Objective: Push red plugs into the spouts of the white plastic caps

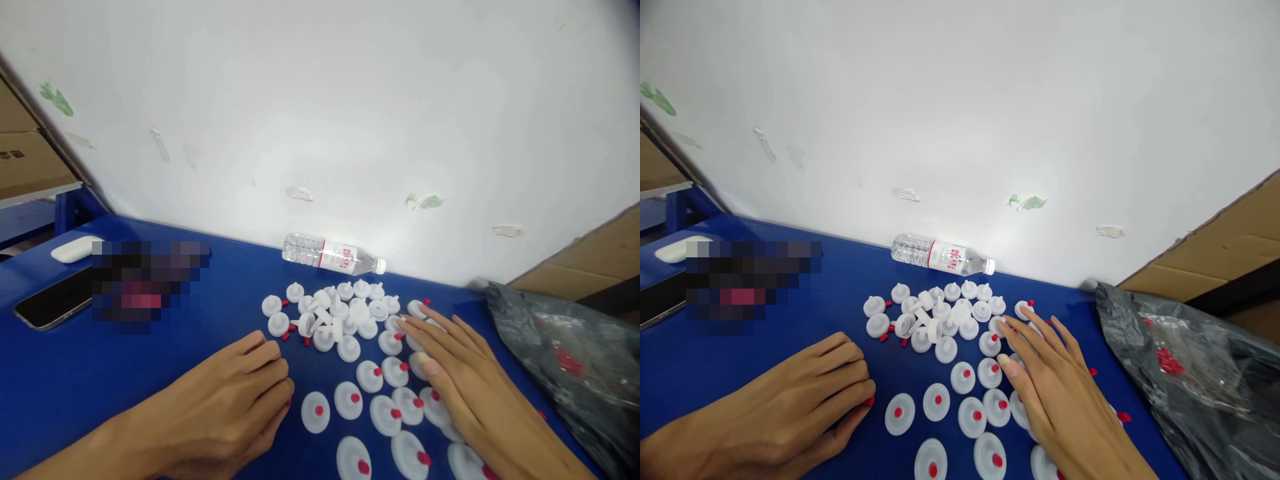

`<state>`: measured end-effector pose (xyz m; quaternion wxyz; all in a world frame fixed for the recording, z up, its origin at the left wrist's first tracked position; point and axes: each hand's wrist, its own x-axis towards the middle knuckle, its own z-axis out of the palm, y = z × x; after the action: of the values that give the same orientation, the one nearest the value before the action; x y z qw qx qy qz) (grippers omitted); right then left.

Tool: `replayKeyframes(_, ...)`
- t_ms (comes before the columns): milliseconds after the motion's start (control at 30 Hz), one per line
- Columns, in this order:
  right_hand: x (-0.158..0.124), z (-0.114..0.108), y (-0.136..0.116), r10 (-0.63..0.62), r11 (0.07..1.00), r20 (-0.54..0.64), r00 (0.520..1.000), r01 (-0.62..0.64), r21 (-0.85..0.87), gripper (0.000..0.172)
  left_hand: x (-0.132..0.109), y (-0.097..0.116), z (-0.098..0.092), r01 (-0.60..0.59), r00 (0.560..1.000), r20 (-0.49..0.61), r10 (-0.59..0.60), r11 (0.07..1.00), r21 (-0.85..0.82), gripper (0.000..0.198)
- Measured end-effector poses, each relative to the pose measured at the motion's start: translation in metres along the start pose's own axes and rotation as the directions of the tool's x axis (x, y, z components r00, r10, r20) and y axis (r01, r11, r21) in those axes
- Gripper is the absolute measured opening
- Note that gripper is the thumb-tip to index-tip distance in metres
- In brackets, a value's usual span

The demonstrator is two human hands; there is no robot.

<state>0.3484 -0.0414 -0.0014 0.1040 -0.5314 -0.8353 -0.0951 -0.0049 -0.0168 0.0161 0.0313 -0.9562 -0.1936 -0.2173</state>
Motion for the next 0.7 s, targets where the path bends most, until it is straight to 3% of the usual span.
replayKeyframes(267,0.004,-0.005,-0.001,0.014,1.0,0.034,0.999,-0.014,0.015,0.05,-0.002,0.001,0.0,-0.008,1.0,-0.004,0.009,1.0,0.009,0.011)
replayKeyframes(433,0.005,-0.02,-0.005,0.0,0.996,-0.17,0.985,0.014,0.084,0.049,-0.002,-0.002,-0.002,-0.019,0.997,-0.071,0.021,1.0,0.023,0.014)
replayKeyframes(567,0.0,-0.033,-0.021,0.038,0.985,-0.394,0.918,0.03,0.167,0.037,-0.007,0.0,-0.002,0.061,0.987,-0.146,-0.061,0.998,-0.001,0.021)
replayKeyframes(700,-0.006,-0.037,-0.049,0.052,0.983,-0.435,0.899,0.031,0.182,0.026,-0.009,0.007,0.001,0.122,0.967,-0.211,-0.145,0.985,-0.119,0.024)
